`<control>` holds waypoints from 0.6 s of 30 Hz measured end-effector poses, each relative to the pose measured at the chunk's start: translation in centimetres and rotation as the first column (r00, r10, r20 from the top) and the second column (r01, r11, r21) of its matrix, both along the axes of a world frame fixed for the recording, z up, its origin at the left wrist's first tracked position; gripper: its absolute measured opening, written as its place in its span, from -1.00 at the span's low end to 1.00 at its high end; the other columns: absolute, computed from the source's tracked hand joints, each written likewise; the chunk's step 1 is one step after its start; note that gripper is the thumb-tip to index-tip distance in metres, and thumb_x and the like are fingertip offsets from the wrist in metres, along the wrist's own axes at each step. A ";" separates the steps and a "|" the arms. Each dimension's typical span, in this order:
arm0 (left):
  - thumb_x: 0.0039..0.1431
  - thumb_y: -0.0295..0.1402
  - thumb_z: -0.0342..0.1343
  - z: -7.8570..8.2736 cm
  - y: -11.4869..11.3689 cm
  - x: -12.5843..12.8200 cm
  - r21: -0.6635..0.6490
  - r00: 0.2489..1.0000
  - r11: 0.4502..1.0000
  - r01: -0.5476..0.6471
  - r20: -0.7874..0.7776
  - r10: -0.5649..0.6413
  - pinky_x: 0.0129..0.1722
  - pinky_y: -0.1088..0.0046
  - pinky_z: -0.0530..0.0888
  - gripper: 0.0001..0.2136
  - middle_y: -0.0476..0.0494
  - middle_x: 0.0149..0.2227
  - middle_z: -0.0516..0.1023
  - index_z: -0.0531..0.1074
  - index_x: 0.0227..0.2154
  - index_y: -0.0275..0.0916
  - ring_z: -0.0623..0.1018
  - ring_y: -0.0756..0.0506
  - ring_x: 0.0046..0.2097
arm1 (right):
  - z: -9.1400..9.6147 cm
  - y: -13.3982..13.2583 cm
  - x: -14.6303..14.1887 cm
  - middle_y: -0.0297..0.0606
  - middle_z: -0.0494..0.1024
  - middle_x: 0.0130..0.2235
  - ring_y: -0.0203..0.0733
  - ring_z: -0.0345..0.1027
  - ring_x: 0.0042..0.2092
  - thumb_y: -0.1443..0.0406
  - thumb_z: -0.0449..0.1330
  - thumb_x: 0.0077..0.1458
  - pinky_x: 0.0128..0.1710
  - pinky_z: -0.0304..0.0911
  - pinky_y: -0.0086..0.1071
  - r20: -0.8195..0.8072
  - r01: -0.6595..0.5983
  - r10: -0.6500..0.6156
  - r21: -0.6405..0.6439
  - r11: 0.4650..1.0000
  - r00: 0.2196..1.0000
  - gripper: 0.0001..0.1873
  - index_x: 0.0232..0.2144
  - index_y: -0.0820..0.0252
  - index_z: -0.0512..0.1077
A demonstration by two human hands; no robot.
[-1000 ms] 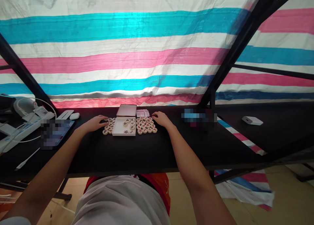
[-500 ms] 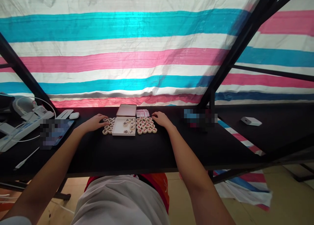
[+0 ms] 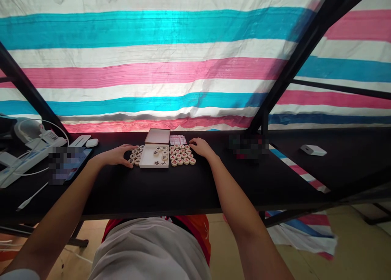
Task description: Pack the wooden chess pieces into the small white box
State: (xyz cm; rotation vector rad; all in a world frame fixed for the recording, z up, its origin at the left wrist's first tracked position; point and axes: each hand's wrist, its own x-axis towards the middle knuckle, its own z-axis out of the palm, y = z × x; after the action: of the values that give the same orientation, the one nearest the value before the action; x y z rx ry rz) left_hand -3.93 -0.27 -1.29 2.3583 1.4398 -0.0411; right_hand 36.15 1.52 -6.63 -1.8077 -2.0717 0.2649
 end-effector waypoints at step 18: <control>0.30 0.00 -0.28 -1.4 -3.3 6.8 0.457 0.948 0.850 0.261 0.046 -0.316 0.19 0.23 0.12 -0.48 -0.18 0.16 0.32 0.30 0.11 -0.18 0.24 -0.18 0.19 | 0.0 0.0 -0.1 -0.18 0.52 -0.08 -0.17 0.38 -0.07 0.28 0.09 0.13 -0.02 0.21 -0.39 0.003 0.006 -0.006 0.002 1.000 1.000 -0.72 -0.14 0.20 0.49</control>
State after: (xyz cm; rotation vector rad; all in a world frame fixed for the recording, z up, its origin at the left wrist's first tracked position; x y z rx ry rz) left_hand 2.87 -3.55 -2.67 2.8757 1.1103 0.3885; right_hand 36.05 1.51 -6.60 -1.8141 -2.0671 0.2581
